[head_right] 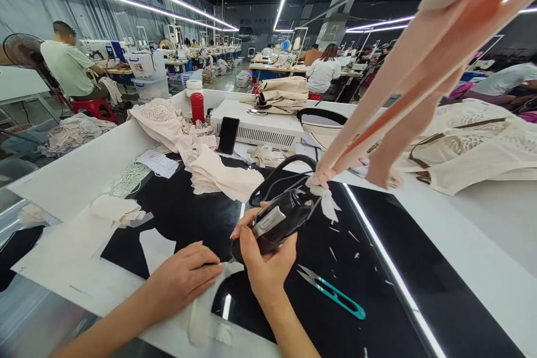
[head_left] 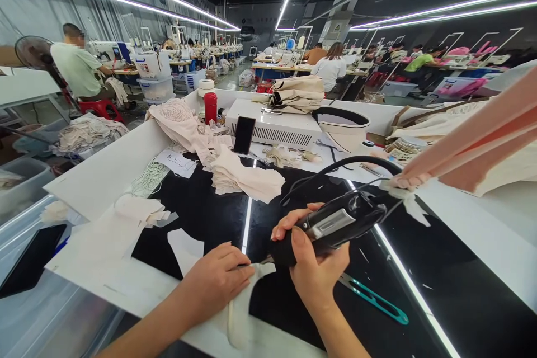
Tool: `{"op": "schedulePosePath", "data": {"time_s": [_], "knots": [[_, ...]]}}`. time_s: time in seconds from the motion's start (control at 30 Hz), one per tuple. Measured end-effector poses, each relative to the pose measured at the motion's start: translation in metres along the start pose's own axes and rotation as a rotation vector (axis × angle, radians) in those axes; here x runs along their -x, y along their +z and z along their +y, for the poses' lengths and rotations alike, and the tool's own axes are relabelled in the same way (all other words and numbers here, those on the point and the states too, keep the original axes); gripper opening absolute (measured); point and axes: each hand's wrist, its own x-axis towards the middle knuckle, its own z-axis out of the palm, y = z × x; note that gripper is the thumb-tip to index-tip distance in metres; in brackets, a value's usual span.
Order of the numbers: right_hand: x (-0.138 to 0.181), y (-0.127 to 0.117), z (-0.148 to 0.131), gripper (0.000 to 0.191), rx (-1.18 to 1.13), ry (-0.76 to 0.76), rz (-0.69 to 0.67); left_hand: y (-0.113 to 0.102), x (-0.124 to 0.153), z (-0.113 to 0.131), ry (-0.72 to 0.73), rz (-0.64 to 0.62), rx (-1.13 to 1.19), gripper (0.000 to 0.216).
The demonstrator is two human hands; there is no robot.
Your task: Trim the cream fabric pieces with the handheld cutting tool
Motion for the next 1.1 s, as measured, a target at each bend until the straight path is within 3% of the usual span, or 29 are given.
{"op": "schedulePosePath", "data": {"time_s": [0.57, 1.1], "knots": [[-0.005, -0.009, -0.002, 0.029, -0.038, 0.011, 0.057, 0.002, 0.000, 0.000, 0.016, 0.045, 0.008, 0.019], [0.008, -0.007, -0.010, 0.030, -0.058, 0.016, -0.004, -0.001, 0.001, -0.001, -0.003, -0.006, 0.043, 0.021]]}}
